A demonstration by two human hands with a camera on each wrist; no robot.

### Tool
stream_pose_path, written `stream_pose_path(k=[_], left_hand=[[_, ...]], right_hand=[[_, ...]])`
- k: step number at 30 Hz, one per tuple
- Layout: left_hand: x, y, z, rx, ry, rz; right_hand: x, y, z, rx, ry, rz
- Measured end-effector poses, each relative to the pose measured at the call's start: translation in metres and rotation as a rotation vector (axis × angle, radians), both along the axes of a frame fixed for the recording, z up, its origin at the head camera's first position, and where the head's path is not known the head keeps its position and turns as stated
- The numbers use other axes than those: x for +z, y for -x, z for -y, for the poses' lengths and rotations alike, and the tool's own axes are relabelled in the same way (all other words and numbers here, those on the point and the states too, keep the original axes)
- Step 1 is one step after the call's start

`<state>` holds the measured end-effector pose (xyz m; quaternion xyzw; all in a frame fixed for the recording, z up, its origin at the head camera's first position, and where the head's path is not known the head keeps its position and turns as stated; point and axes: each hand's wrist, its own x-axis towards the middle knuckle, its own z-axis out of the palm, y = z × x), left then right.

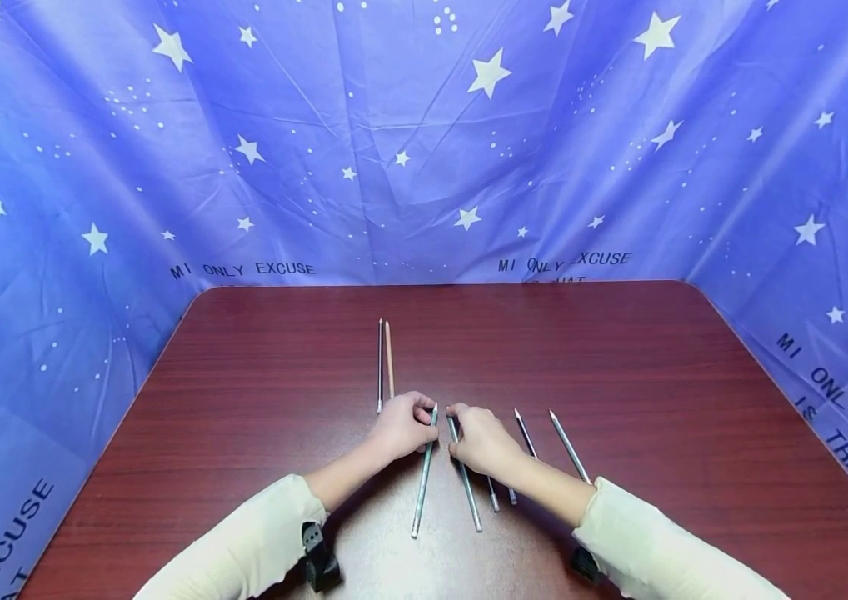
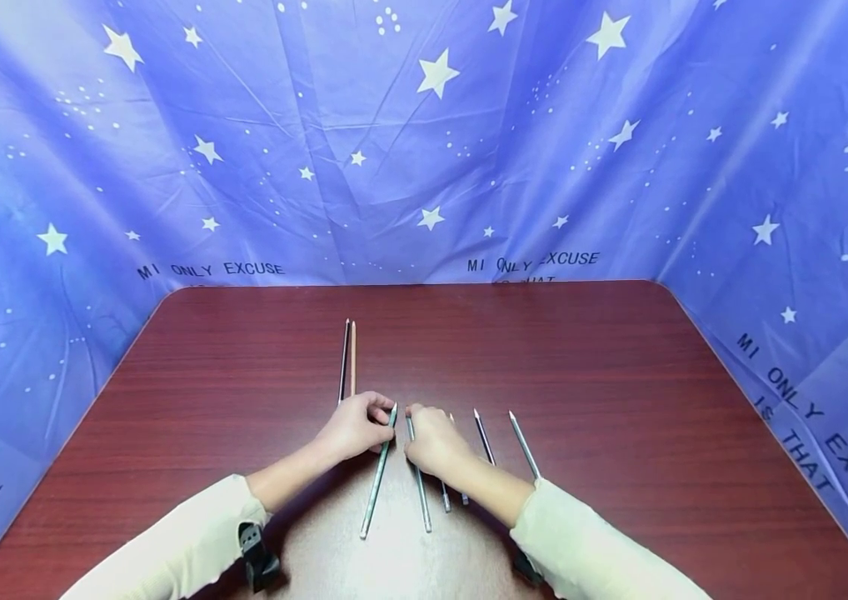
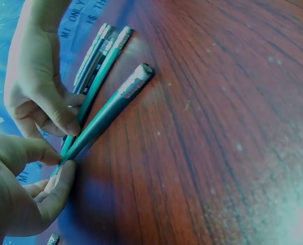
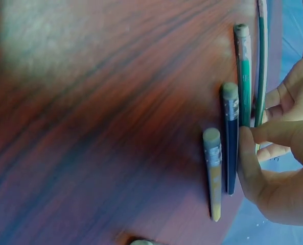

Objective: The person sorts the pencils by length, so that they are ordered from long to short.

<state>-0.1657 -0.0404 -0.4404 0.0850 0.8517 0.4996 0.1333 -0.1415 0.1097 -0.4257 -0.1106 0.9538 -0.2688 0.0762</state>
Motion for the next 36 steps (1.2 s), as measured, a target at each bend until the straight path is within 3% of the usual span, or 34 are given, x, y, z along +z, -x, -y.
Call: stream_pose_path(k=[11,20,24,31,36], left_hand=[[0.001,0.004,0.003,0.054,-0.118,0.086],[0.003,0.004,0.005,0.094,-0.213,0.179],[0.002,0.003,0.007,0.103,-0.24,0.192],[0.0,0.003,0.01,0.121,-0.272,0.232],[0.001,0.003,0.012,0.14,-0.3,0.255]], right_hand=[[0.002,0.0,0.001,-0.025,0.0,0.027],[0.004,0.002,0.002,-0.026,0.063,0.048],[0.005,0.003,0.001,-0.022,0.124,0.089],[0.008,0.004,-0.004,-0.069,0.345,0.259],[0.009,0.006,-0.007,-0.102,0.461,0.328]])
